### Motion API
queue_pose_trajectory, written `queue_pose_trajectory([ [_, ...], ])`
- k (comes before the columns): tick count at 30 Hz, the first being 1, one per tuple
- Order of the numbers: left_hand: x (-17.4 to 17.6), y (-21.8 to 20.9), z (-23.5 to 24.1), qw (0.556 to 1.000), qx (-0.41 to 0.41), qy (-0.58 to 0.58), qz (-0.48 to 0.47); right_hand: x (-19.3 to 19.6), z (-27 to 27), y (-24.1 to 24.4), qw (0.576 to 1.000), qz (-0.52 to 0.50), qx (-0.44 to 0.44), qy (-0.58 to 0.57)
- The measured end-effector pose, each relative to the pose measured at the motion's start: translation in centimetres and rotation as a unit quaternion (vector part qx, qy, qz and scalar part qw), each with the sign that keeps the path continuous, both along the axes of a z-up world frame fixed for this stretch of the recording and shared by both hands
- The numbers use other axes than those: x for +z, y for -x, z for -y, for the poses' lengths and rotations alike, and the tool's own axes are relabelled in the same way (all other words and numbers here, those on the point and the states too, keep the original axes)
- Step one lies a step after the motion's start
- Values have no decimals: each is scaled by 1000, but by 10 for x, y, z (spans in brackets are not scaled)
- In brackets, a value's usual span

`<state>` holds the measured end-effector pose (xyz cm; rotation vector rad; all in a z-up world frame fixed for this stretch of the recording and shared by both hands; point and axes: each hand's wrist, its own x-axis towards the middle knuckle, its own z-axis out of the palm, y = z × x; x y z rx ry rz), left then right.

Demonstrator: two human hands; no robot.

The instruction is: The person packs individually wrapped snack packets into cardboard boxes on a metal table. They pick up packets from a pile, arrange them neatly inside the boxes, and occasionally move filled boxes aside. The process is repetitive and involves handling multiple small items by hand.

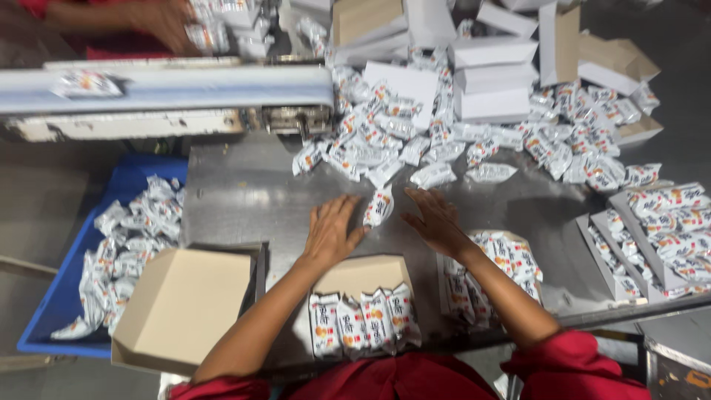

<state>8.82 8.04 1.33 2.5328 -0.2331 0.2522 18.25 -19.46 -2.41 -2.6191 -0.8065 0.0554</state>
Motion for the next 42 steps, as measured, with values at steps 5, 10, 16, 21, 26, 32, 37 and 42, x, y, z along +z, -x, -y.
queue_pose_trajectory([
  [5, -32, -127, 2, 993, 52, -90, 48, -48, -56, -84, 999, -23, -19, -25],
  [10, -40, -184, 11, 980, 76, -180, 48, -53, -103, -94, 995, -10, -99, -27],
  [16, -43, -136, 16, 980, 52, -191, -11, -70, -62, -94, 992, -3, 50, -117],
  [21, -67, -87, 16, 996, 35, -16, -75, -57, -40, -76, 998, 2, 26, -57],
  [26, -95, -108, 25, 986, 89, 109, -95, -58, -66, -58, 989, 141, -26, -32],
  [32, -95, -91, 18, 972, 104, 87, -193, -52, -65, -54, 992, 55, -105, -32],
  [37, -34, -39, 3, 969, 164, 158, -95, -11, -44, -41, 820, -350, -119, -437],
  [42, -1, 32, -5, 970, 124, 198, 66, 5, -38, 40, 609, -486, 0, -627],
])
